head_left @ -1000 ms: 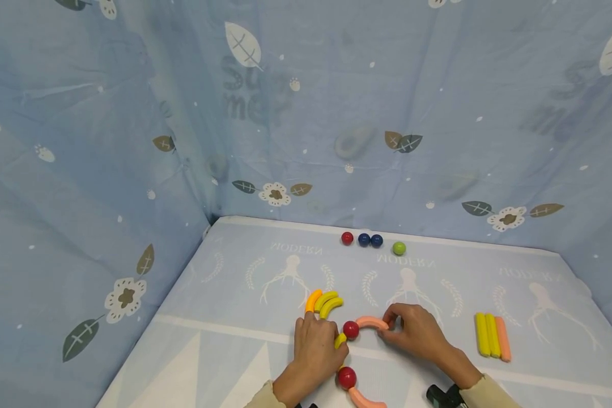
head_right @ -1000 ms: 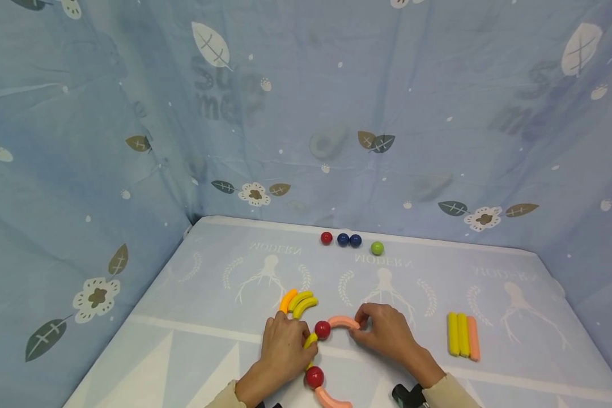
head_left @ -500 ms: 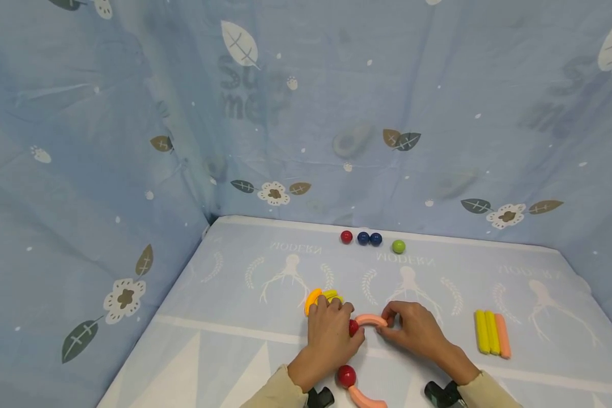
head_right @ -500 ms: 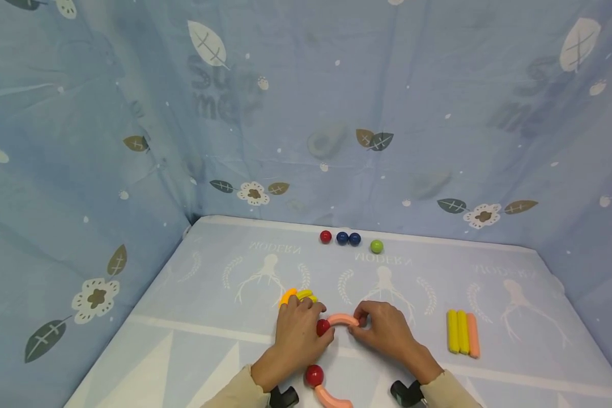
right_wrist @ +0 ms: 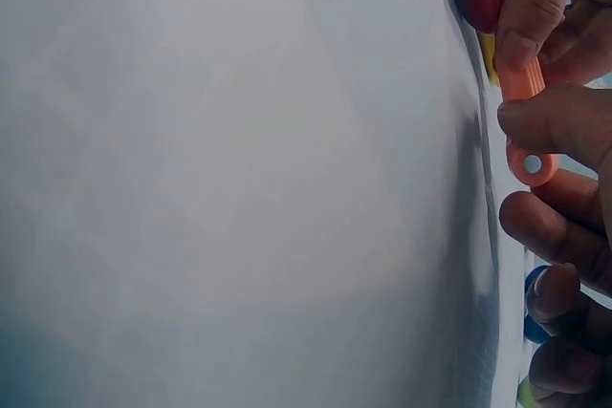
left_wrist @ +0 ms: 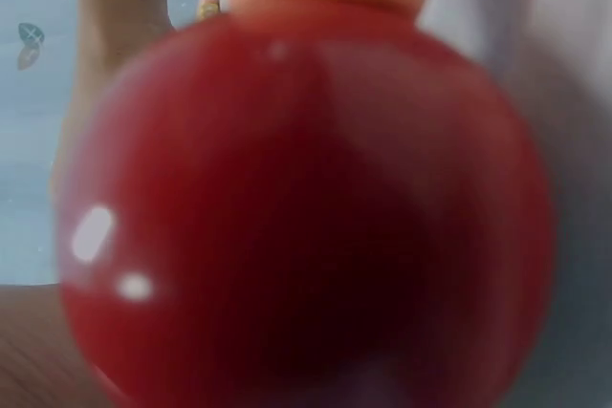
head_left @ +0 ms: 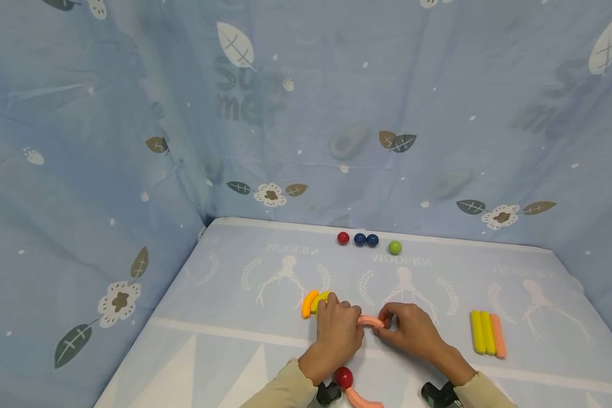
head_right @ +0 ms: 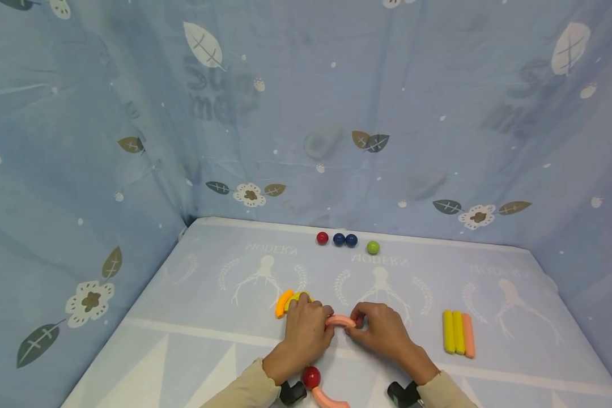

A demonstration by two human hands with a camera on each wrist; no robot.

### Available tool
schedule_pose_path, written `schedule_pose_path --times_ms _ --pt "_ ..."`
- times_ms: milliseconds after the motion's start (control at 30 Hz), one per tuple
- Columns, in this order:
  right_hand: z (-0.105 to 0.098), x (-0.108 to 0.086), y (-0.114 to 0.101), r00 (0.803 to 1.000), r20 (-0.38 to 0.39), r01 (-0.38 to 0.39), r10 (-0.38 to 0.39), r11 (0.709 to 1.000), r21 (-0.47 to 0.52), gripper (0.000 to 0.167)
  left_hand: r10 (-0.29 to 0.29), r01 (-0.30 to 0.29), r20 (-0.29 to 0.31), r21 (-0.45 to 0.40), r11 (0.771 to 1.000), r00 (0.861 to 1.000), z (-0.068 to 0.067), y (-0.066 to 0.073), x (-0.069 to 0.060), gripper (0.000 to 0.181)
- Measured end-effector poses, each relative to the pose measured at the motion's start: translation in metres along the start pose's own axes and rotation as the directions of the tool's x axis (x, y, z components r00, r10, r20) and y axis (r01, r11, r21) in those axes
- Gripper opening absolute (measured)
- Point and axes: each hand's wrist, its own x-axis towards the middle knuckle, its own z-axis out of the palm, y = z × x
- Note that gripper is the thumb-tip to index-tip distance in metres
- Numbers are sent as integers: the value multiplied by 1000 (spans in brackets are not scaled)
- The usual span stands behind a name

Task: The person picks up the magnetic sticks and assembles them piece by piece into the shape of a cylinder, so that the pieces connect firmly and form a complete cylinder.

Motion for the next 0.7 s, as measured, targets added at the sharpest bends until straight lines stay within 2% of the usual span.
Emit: schedule_pose_path --times_ms 200,300,400,533,700 --pt "-6 10 13 1000 -29 -3 3 1000 6 17 11 -11 1 -6 1000 1000 3 -1 0 16" --pt "-13 24 24 997 -72 -25 24 1000 -16 15 18 -18 -15 -15 1000 1000 4 -1 -1 15" --pt "-19 44 36 991 -106 -93 86 994 -56 15 25 -26 -39 -15 1000 999 4 -1 -2 16" --pt "-25 70 55 971 -148 -207 189 972 -115 17 25 -27 -53 -29 999 998 4 0 -2 17" --pt "-26 89 76 935 -239 -308 263 935 -175 20 15 -17 -24 -92 996 1000 4 1 -2 14"
